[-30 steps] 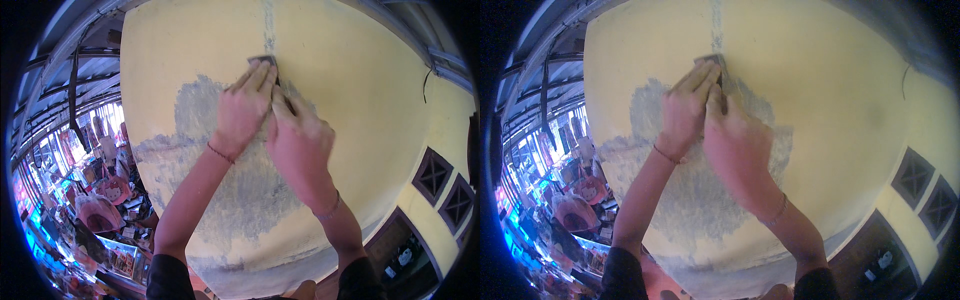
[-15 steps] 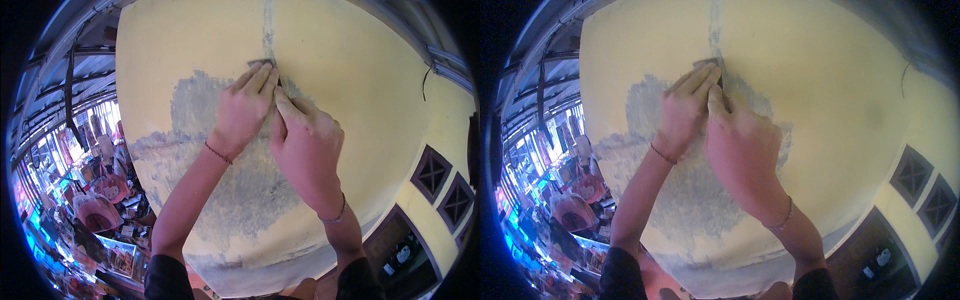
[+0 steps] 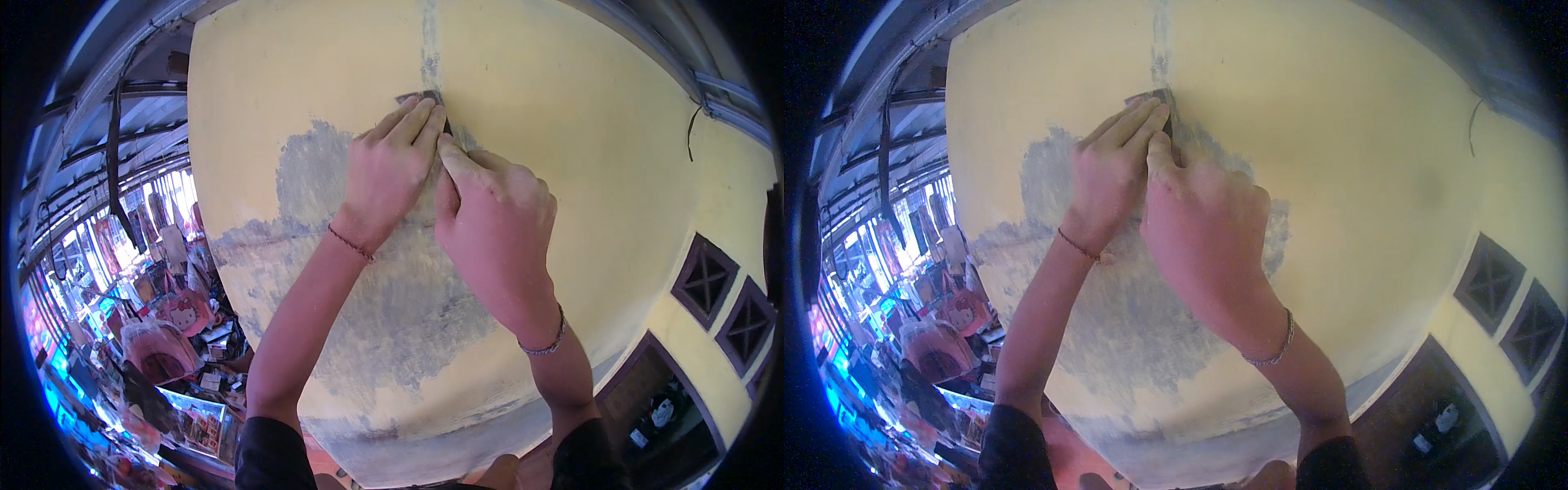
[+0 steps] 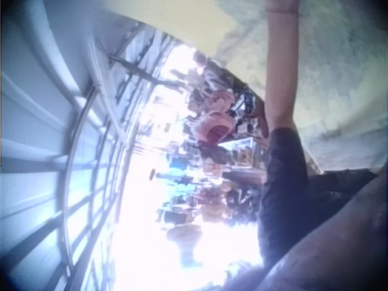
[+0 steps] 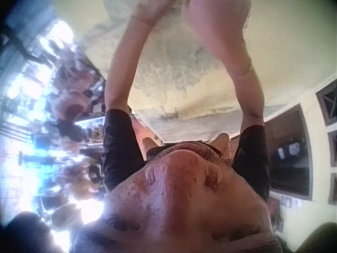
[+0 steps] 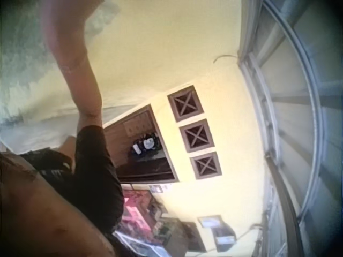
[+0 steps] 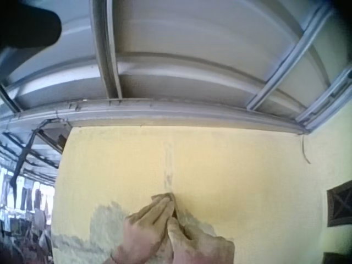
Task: The person scrapes a wall surface with a hand scraper, removing loose material from a large patch. The person repeatedly scrapes the same area, occasionally pausing to wipe the scraper or adjust position.
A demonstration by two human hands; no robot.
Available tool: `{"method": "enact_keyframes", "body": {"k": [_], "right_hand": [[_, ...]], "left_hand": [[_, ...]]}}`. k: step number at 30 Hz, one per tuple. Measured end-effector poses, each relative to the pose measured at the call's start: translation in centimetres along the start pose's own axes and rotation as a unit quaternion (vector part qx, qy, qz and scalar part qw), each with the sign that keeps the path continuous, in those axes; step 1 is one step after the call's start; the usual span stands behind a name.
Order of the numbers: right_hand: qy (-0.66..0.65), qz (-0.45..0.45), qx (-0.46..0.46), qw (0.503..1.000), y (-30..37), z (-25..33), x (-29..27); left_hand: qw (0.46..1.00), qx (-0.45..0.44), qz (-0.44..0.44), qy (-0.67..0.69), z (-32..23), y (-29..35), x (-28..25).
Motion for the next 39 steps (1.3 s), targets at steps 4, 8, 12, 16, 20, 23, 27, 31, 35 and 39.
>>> {"method": "enact_keyframes", "body": {"k": [4,8,12,16,20,23,27,31,35,39], "right_hand": [[0.010,-0.051,-0.042,0.998,-0.5,0.3,0.2],[0.001,-0.056,-0.040,0.998,-0.7,0.2,-0.3],[0.024,-0.032,-0.021,0.999,-1.1,-0.1,-0.6],[0.021,-0.032,-0.032,0.999,-1.2,0.0,-0.6],[0.023,-0.039,-0.033,0.998,-1.1,-0.1,-0.2],[0.020,-0.025,-0.036,0.999,-1.2,-0.2,-0.2],[-0.004,-0.015,-0.045,0.999,-1.1,0.1,-0.2],[0.015,-0.055,-0.048,0.997,-0.8,0.4,-0.6],[0.007,-0.034,-0.030,0.999,-0.8,0.4,-0.5],[-0.006,-0.026,-0.014,1.000,-0.9,0.3,-0.5]], "left_hand": [[0.999,-0.037,0.009,0.019,0.8,-0.5,0.2],[1.000,-0.025,0.002,0.016,0.6,-0.7,-0.1],[1.000,-0.025,0.007,-0.006,0.6,-0.9,-0.1],[1.000,-0.004,-0.002,0.003,0.5,-0.9,0.0],[1.000,-0.014,0.008,-0.005,0.7,-0.8,0.2],[1.000,0.002,0.001,-0.015,0.6,-0.9,0.0],[0.999,-0.019,0.006,-0.030,0.8,-1.0,-0.2],[1.000,0.002,0.001,-0.023,0.6,-0.8,-0.6],[1.000,0.002,-0.012,-0.020,0.7,-0.7,-0.7],[0.999,0.025,-0.014,-0.027,0.6,-0.7,-0.6]]}}
Point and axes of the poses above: each hand's wrist, its own y-axis away from the middle knuckle, its own x-axis out of the palm, z = x × y, the point moved 5 cm from there along -y, towards the middle knuckle, and after that the axes turned 5 degrees about x, right-handed, at the moved point
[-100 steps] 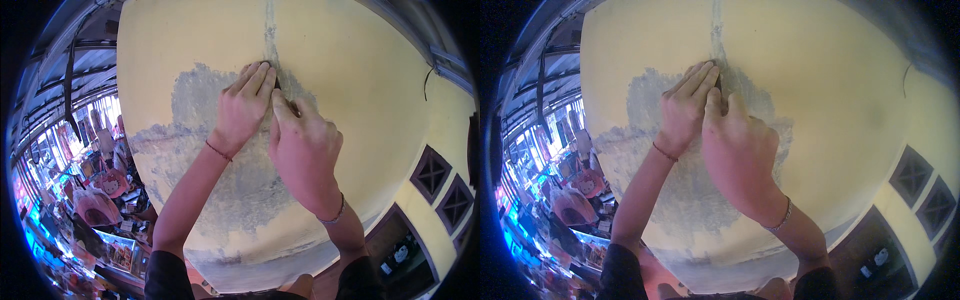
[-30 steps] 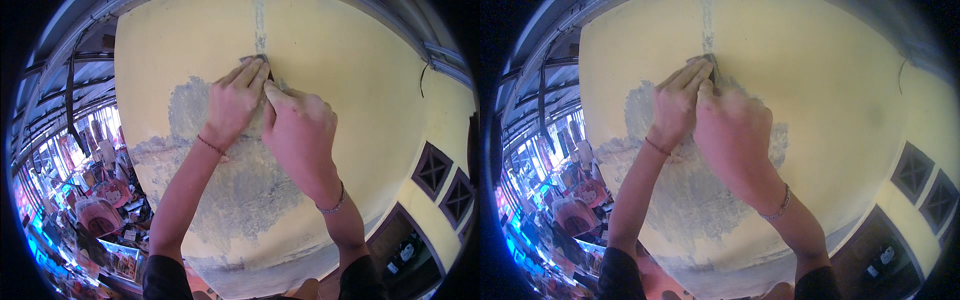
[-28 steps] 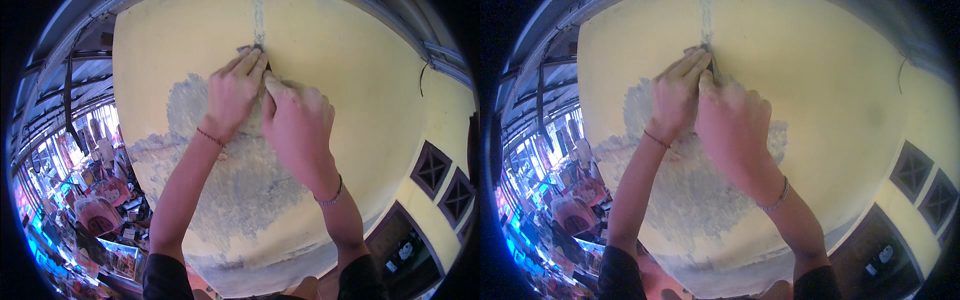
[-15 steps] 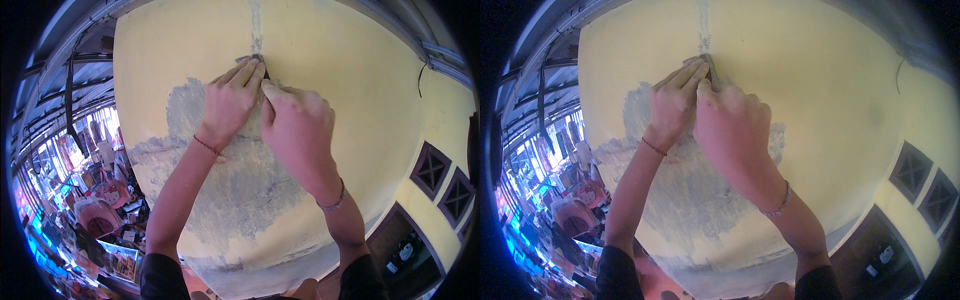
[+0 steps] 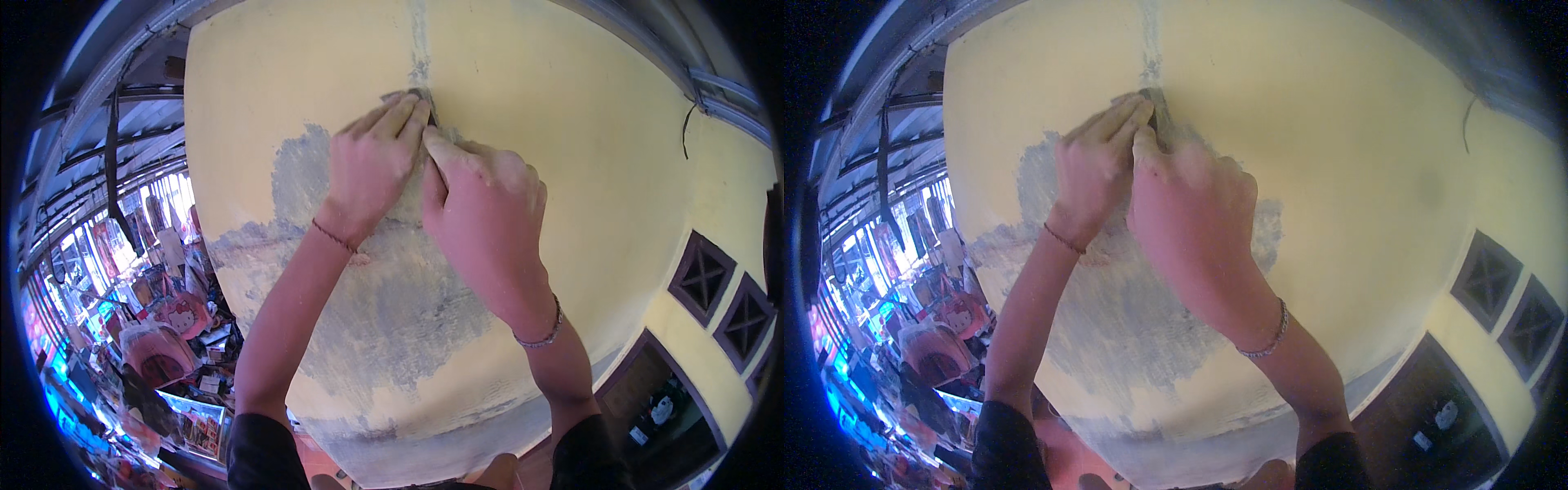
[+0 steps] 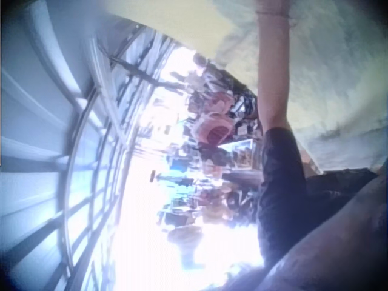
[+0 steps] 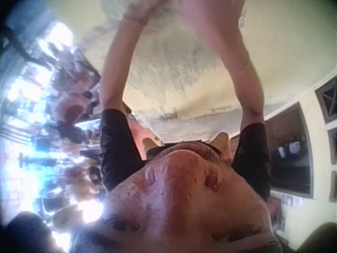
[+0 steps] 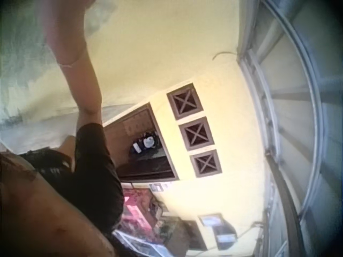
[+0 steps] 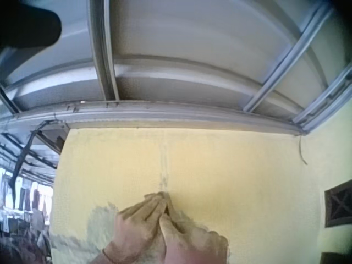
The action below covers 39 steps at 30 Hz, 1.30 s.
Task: The person scrapes a wall surface with a hand scraper, removing loose material from a large patch. The person repeatedly scrapes the same area, occasionally pausing to wipe the scraper or adjust position.
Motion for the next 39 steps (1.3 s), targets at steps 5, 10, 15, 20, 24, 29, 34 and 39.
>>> {"method": "enact_keyframes", "body": {"k": [5,10,15,20,24,29,34,39], "right_hand": [[0.004,-0.023,-0.021,1.000,-0.3,0.2,0.5],[0.019,-0.006,-0.020,1.000,-1.2,0.2,0.7],[0.029,-0.027,-0.019,0.999,-1.3,0.6,0.0],[0.073,-0.019,-0.005,0.997,-0.6,1.0,0.1],[0.092,-0.017,-0.002,0.996,-1.0,1.1,0.2],[0.048,0.005,0.004,0.999,-1.7,0.9,0.7],[0.040,-0.019,-0.012,0.999,-2.0,1.2,1.1],[0.081,-0.018,0.021,0.996,-1.5,1.4,0.6]], "left_hand": [[0.999,-0.039,0.015,0.004,0.8,-0.2,0.4],[1.000,-0.017,0.003,-0.005,1.2,-1.2,0.0],[0.998,-0.049,0.030,0.022,1.6,-1.1,0.3],[0.999,-0.031,0.000,0.026,1.3,-0.6,0.1],[0.999,-0.022,-0.008,0.023,1.5,-0.8,0.1],[0.998,-0.045,0.015,0.031,2.1,-1.2,0.5],[0.999,-0.035,0.002,0.028,2.7,-1.3,0.7],[0.998,-0.034,0.007,0.044,2.2,-0.9,0.6]]}}
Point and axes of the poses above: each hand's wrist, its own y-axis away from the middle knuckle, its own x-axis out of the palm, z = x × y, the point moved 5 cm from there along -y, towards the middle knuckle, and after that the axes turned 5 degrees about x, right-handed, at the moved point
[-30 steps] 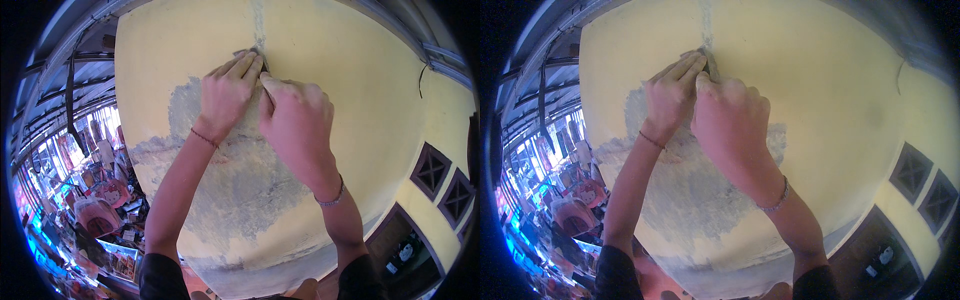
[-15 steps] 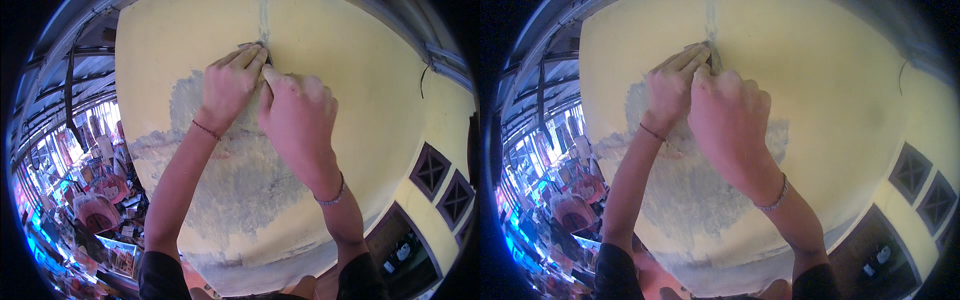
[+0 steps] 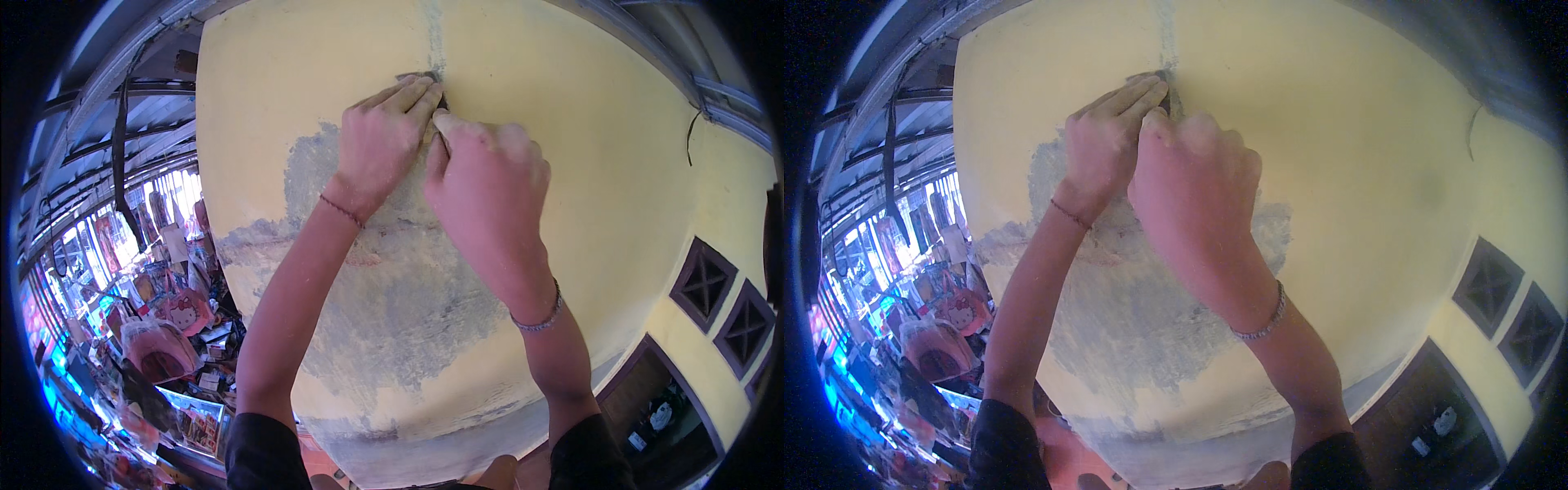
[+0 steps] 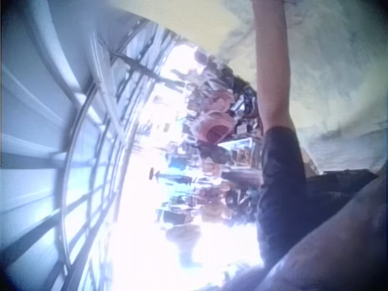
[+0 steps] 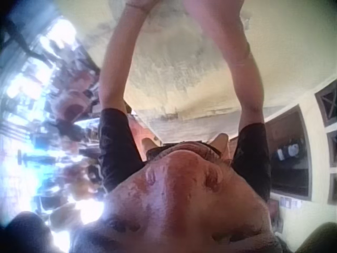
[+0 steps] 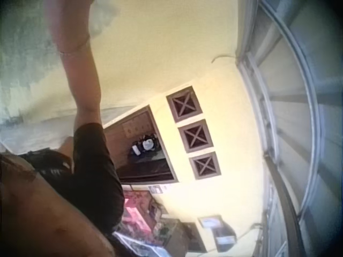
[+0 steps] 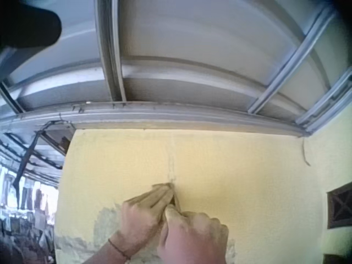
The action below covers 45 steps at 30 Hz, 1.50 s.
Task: The person scrapes a wall surface with a hand scraper, removing loose material from a large patch. The person repeatedly scrapes the same area, occasionally pausing to wipe the scraper or adjust position.
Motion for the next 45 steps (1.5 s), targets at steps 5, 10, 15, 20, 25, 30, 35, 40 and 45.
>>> {"method": "enact_keyframes", "body": {"k": [5,10,15,20,25,30,35,40,45], "right_hand": [[-0.021,0.017,-0.006,1.000,0.3,0.3,0.0],[-0.044,-0.020,-0.027,0.998,-0.6,0.1,0.8],[-0.027,-0.018,-0.016,0.999,-0.6,-0.2,0.4],[-0.018,0.011,-0.003,1.000,-0.2,-0.1,0.0],[-0.054,-0.007,-0.018,0.998,-0.8,-0.1,0.3],[-0.020,0.028,-0.002,0.999,-0.3,-0.7,0.3],[-0.018,0.001,-0.004,1.000,0.0,-0.6,-0.1],[-0.038,-0.021,-0.012,0.999,-0.6,-0.4,0.3],[-0.041,-0.021,-0.032,0.998,-1.2,-0.5,0.6]], "left_hand": [[1.000,-0.020,0.010,0.008,0.0,0.1,-0.2],[1.000,-0.005,-0.002,-0.005,0.6,-0.8,0.2],[0.999,0.023,-0.013,-0.027,0.4,-0.7,0.2],[1.000,0.018,0.003,-0.015,0.1,-0.4,0.1],[1.000,-0.002,-0.012,0.006,0.6,-0.8,0.4],[0.999,0.027,-0.027,0.001,0.1,-0.5,0.3],[1.000,0.019,-0.019,-0.003,-0.2,-0.3,0.2],[0.999,0.018,-0.008,-0.026,0.5,-0.8,0.5],[0.999,0.016,-0.028,-0.033,1.1,-1.5,0.6]]}}
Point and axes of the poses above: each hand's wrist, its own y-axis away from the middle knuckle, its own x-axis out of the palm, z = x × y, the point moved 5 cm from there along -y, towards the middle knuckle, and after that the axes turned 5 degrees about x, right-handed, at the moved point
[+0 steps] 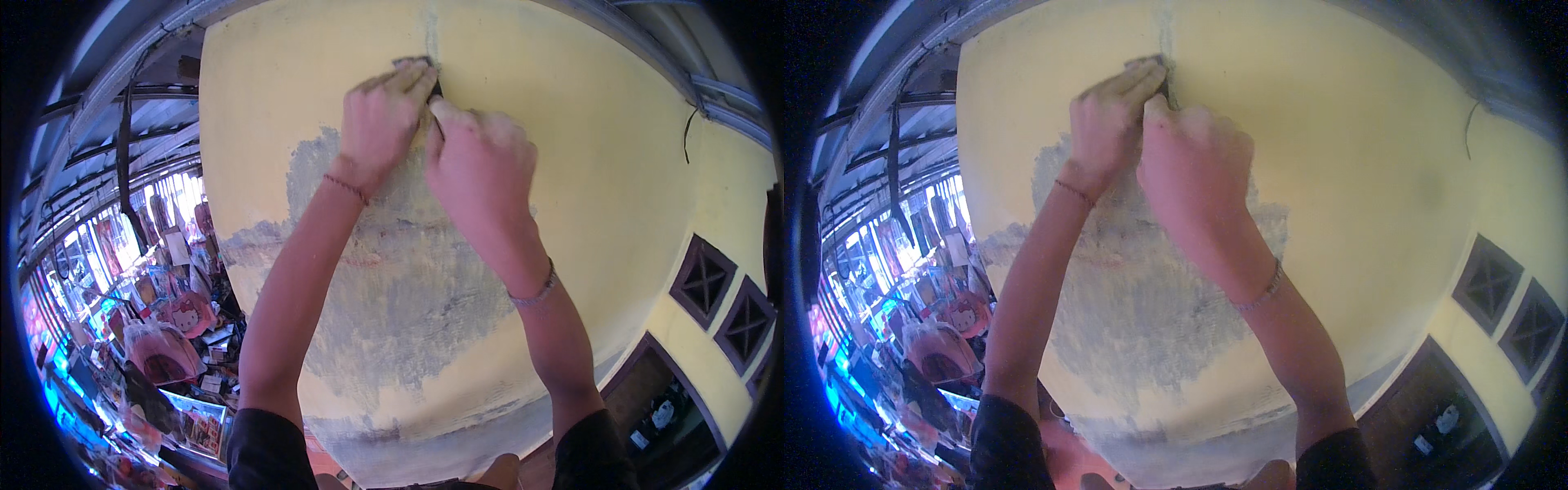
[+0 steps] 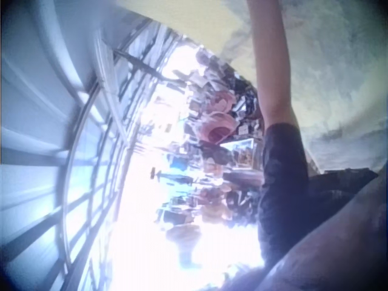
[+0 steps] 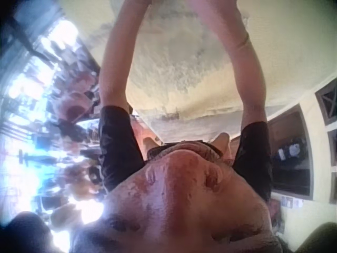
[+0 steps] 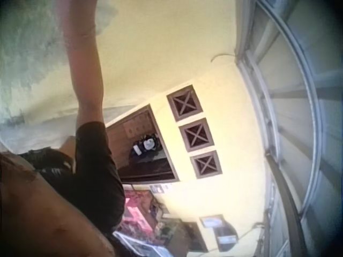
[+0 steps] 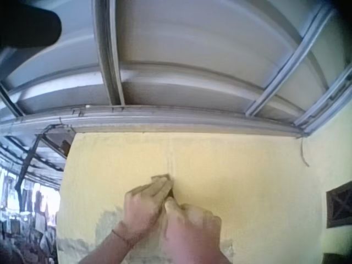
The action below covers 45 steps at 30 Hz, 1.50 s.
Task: The person scrapes a wall surface with a hand scraper, removing loose material from a large patch. The person repeatedly scrapes the same area, occasionally pausing to wipe the scraper or adjust position.
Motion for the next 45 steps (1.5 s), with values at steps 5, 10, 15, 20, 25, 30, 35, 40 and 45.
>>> {"method": "enact_keyframes", "body": {"k": [5,10,15,20,25,30,35,40,45], "right_hand": [[0.018,-0.003,0.008,1.000,-0.3,-0.3,-0.1],[0.000,-0.006,-0.001,1.000,-0.7,-0.2,-0.4],[0.007,0.000,-0.017,1.000,-1.1,-0.1,-0.3],[-0.013,0.015,-0.004,1.000,-1.6,-0.7,0.0],[-0.020,0.017,0.001,1.000,-2.0,-0.7,-0.4],[-0.024,0.036,0.001,0.999,-2.2,-0.4,-0.6],[-0.021,0.022,0.005,1.000,-2.5,-0.8,-0.4],[-0.008,0.016,0.008,1.000,-2.5,-0.8,-0.4],[-0.003,0.036,-0.001,0.999,-2.6,-0.4,-0.6]], "left_hand": [[1.000,-0.004,0.015,0.015,-0.2,-0.1,0.2],[0.999,-0.011,0.039,0.009,-0.1,-0.4,0.4],[0.999,-0.011,0.040,-0.005,0.1,-0.8,0.4],[0.999,-0.004,0.033,0.001,0.1,-1.2,0.3],[0.999,-0.006,0.036,-0.014,0.3,-1.4,0.5],[0.999,0.004,0.035,-0.028,0.3,-1.2,0.3],[0.999,-0.003,0.046,-0.010,0.4,-1.5,0.3],[0.999,-0.026,0.045,0.007,0.4,-1.5,0.4],[0.999,-0.016,0.042,-0.014,0.5,-1.5,0.5]]}}
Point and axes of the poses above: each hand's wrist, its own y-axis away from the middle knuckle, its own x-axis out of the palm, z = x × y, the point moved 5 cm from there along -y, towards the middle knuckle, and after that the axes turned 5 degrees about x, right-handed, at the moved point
